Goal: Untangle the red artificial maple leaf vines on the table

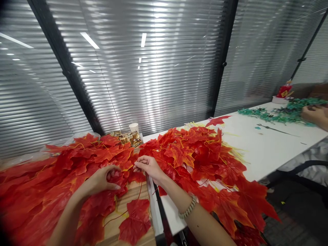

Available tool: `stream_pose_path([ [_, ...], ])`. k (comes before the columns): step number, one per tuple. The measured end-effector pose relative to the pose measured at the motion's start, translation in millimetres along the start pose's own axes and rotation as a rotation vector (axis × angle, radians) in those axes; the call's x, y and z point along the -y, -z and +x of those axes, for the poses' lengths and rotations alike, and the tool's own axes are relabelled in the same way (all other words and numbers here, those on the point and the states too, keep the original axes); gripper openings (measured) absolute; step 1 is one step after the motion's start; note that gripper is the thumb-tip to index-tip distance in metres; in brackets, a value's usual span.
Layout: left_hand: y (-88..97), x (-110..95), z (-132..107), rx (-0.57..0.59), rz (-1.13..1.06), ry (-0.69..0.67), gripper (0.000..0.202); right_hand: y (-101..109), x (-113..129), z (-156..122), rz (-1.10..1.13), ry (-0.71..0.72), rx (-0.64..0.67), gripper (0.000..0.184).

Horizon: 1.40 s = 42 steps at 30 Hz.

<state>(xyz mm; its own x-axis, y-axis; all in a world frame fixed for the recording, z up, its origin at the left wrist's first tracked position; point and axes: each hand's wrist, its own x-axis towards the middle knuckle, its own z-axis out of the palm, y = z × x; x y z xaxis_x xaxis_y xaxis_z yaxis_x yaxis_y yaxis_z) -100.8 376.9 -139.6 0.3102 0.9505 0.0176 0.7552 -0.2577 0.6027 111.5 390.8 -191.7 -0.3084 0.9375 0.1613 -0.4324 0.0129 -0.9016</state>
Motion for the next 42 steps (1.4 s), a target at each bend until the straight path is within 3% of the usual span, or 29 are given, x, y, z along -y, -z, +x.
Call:
stream_pose_path([
  [5, -0.7, -0.3, 2.6, -0.165, 0.017, 0.021, 0.048, 0.9, -1.3, 0.5, -0.007, -0.005, 0.001, 0.025],
  [12, -0.7, 0.6, 3.7, -0.104, 0.079, 0.04, 0.016, 1.2, -1.1, 0.3, -0.014, -0.008, 0.005, 0.025],
  [17, -0.2, -4.2, 3.6, -0.139, 0.051, 0.016, 0.023, 0.0, 0.4, -0.5, -0.011, -0.014, 0.004, 0.025],
  [33, -6.4, -28.6, 5.6, -0.296, -0.505, 0.11, 0.042, -3.1, 3.4, -1.4, 0.047, -0.008, 0.022, 0.025],
  [42, -13.5, -36.8, 4.0, -0.124, -0.896, 0.183, 0.033, -4.7, 2.6, -5.2, 0.001, -0.053, 0.147, 0.024],
])
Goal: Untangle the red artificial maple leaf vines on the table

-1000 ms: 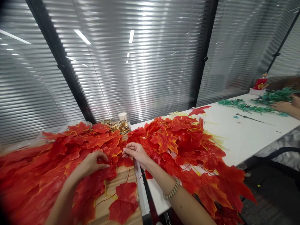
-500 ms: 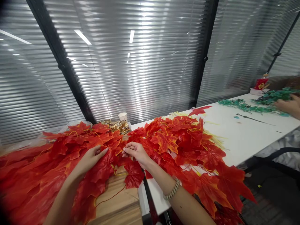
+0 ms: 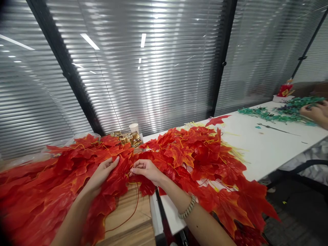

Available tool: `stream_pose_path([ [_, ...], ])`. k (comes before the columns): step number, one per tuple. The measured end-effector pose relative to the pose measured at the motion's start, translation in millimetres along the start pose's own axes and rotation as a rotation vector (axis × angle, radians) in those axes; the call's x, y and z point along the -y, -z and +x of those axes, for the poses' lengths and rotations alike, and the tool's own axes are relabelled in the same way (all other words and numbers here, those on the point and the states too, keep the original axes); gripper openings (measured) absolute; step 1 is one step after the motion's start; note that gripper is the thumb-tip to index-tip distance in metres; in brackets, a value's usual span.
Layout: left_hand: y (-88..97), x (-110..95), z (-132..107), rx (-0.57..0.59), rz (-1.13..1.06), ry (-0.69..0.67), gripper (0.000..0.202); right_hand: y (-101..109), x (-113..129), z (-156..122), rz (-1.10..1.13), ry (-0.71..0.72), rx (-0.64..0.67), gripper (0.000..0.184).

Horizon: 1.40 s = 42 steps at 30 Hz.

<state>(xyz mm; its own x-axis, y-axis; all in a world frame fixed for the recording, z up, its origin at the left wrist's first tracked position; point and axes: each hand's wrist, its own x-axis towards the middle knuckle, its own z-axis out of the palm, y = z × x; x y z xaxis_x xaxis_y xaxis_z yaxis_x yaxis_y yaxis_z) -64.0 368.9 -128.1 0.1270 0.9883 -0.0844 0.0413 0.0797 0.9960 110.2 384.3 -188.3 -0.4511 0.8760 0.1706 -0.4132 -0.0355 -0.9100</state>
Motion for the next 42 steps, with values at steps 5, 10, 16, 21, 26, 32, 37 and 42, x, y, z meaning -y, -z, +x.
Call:
stream_pose_path([
  [5, -3.5, -0.6, -1.0, 0.061, -0.085, 0.036, 0.029, -1.3, 0.6, -0.9, -0.025, -0.004, 0.029, 0.024],
  [10, -5.0, 0.2, -0.7, 0.047, -0.12, 0.075, 0.031, -0.6, 0.5, -1.2, -0.042, 0.006, 0.032, 0.024],
  [16, -7.0, 2.1, -0.3, 0.063, -0.139, 0.106, 0.035, 0.0, -0.9, -0.2, -0.059, 0.006, 0.037, 0.024],
  [21, -7.2, 5.1, 1.3, 0.08, -0.116, 0.072, 0.036, 0.1, -0.4, -0.4, -0.06, 0.004, 0.03, 0.024],
  [26, -4.4, 8.4, 4.0, 0.083, -0.108, 0.045, 0.043, -0.4, 1.3, -1.2, -0.055, -0.015, 0.02, 0.025],
  [32, -3.2, 9.6, 4.7, 0.088, -0.108, 0.064, 0.038, -1.5, 2.7, -1.2, -0.046, -0.018, 0.01, 0.026],
  [37, -4.6, 8.7, 4.2, 0.074, -0.093, 0.06, 0.038, -1.9, 2.6, -1.4, -0.027, -0.019, 0.009, 0.024],
  [42, -5.4, 8.9, 3.8, 0.072, -0.089, 0.067, 0.036, -1.8, 2.7, -1.2, -0.026, -0.012, 0.002, 0.026],
])
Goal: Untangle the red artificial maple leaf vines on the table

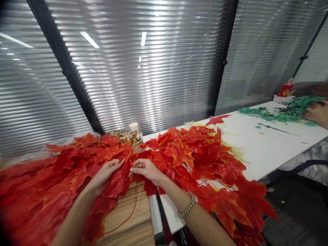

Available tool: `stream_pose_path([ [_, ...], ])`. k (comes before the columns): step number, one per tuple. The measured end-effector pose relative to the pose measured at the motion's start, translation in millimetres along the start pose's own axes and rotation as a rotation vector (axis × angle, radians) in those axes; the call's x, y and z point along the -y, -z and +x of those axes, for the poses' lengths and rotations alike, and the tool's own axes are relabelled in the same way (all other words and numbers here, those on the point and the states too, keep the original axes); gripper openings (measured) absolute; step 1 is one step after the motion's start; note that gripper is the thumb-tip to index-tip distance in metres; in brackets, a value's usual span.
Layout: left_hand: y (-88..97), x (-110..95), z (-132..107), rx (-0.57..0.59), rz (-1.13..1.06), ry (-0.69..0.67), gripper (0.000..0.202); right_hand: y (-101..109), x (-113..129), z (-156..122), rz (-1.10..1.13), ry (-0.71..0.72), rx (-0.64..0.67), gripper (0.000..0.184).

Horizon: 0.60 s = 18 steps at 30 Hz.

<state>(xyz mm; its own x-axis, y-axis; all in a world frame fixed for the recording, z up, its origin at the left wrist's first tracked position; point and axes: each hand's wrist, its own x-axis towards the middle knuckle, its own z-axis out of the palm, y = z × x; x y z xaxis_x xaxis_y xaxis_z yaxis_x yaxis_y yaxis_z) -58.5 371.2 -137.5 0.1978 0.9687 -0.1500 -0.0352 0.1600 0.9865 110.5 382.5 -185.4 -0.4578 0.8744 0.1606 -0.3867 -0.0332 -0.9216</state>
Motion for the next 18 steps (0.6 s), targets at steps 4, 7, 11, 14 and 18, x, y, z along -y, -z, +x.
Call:
stream_pose_path([
  [4, 0.5, 1.4, 0.9, -0.014, 0.011, -0.004, 0.037, -0.7, 0.7, -0.3, -0.007, -0.006, -0.006, 0.027],
  [7, 0.6, 2.0, 1.7, -0.022, 0.016, -0.006, 0.038, -1.1, 0.9, -0.3, -0.01, -0.01, -0.008, 0.028],
  [11, -0.1, 1.6, 1.6, -0.013, 0.011, -0.007, 0.037, -1.2, 1.4, -0.5, -0.019, -0.005, -0.006, 0.028],
  [14, -0.3, 1.2, 1.3, -0.009, 0.023, -0.001, 0.038, -1.2, 1.7, -0.7, -0.032, -0.005, -0.006, 0.028],
  [18, 0.6, 1.5, 1.5, 0.0, 0.036, -0.003, 0.039, -1.3, 1.8, -1.0, -0.026, -0.01, -0.008, 0.029],
])
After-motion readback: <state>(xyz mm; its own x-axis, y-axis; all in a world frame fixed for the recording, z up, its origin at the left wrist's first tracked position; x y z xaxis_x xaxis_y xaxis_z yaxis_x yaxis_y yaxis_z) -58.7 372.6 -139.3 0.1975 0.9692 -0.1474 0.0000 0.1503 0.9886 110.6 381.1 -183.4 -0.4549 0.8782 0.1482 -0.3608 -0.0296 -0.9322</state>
